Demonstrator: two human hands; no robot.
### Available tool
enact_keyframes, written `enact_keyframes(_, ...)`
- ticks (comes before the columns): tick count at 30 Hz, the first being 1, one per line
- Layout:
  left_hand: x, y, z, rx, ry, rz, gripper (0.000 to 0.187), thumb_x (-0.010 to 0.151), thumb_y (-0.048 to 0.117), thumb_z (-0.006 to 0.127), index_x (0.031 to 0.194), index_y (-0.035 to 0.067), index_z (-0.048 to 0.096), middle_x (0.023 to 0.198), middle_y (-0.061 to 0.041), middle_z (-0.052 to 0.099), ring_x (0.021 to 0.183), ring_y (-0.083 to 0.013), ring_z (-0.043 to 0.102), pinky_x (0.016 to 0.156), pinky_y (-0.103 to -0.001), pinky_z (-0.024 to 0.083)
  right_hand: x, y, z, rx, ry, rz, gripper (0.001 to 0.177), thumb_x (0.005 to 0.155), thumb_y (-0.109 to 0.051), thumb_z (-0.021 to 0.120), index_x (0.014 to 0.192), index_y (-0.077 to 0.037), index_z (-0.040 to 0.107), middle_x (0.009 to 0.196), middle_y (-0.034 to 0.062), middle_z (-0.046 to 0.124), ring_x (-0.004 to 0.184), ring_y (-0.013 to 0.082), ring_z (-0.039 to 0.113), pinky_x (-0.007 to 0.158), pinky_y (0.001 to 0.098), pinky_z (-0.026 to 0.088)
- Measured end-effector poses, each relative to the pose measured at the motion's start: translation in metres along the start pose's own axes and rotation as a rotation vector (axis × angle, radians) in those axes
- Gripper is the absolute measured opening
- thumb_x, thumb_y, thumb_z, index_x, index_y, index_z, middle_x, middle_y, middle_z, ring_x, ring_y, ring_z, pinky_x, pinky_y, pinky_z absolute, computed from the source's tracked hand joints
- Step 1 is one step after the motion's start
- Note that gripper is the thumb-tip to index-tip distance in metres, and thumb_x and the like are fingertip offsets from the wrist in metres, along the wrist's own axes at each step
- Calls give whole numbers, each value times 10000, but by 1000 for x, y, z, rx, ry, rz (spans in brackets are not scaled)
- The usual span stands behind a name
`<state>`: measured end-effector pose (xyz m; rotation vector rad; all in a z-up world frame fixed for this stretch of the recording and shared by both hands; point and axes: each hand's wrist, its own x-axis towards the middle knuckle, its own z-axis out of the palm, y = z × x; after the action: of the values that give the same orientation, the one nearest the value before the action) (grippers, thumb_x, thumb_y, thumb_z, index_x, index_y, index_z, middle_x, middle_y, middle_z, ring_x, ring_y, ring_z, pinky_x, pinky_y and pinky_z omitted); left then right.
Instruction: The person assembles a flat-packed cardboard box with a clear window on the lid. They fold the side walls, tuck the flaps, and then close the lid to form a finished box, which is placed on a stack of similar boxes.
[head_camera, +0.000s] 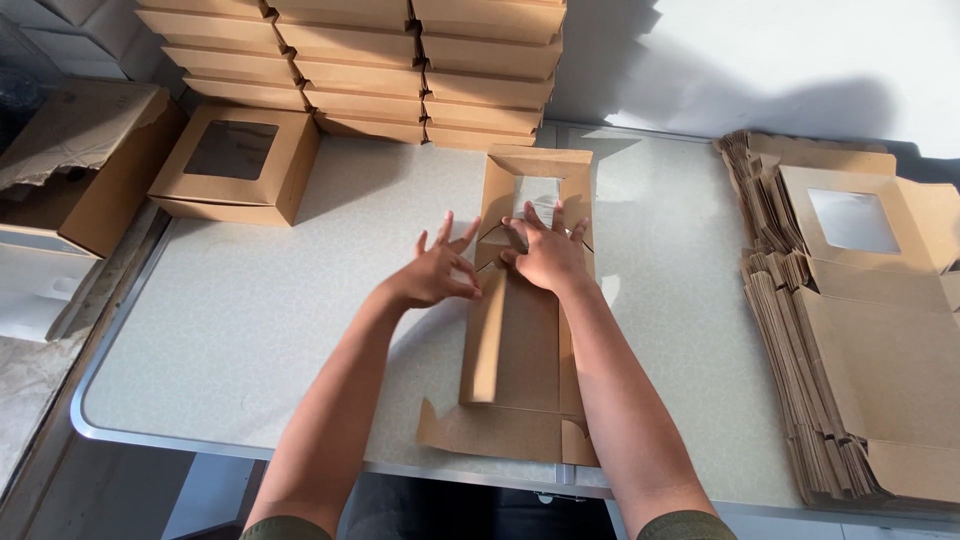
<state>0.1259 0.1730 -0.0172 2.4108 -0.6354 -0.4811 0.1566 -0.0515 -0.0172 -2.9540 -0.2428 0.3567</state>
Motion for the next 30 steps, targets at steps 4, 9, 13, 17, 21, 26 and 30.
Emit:
enact_keyframes(4,12,-1,29,26,59,-43,201,922,416,750,1096,339,812,1751,-44,51,1559,-378,-217,1175,-655,-167,-7,-3,-7,-11,-26,-1,568,966,-491,482,1523,-461,379,1717,-107,174,1583,382,33,1211,727,18)
enact_keyframes(9,24,-7,26,106,82,-108,159,885,467,782,1011,380,821,1743,30,89,1574,-322,-179,1195,-655,-130,-40,-18,-41,-46,-110,-42,875,806,-516,631,1600,-431,275,1737,-69,100,1581,418,-19,1224,711,-12)
enact_keyframes(13,18,1,18,126,91,-152,227,898,496,753,1075,365,810,1744,33,66,1580,-315,-162,1208,-647,-118,-40,-19,-42,-44,-134,-44,977,758,-650,648,1617,-426,242,1741,-42,99,1581,423,-24,1227,696,-36)
enact_keyframes(17,16,0,16,112,101,-173,180,915,414,751,1075,358,810,1739,29,115,1592,-314,-116,1217,-649,-95,-33,-15,-36,-32,-123,-39,1090,675,-788,700,1607,-456,242,1736,-61,101,1582,401,-24,1236,677,-32)
enact_keyframes(21,18,-7,17,100,73,-172,194,900,425,762,1080,368,807,1733,42,142,1596,-307,-92,1213,-663,-76,-33,-14,-36,-20,-128,-32,1135,651,-832,707,1612,-441,246,1738,-58,93,1585,390,-38,1238,672,-53)
enact_keyframes(26,6,3,12,107,14,-162,178,887,415,773,1055,368,810,1740,42,115,1599,-314,-89,1215,-663,-53,-30,-10,-32,-10,-131,-27,1118,660,-833,705,1607,-464,239,1737,-72,78,1586,379,-48,1238,666,-59)
enact_keyframes(30,-8,10,10,116,-47,-139,165,891,422,757,1039,368,807,1745,36,109,1601,-323,-81,1214,-673,-27,-30,-12,-33,-2,-135,-27,1094,680,-826,695,1606,-474,230,1737,-73,63,1585,376,-56,1235,662,-67)
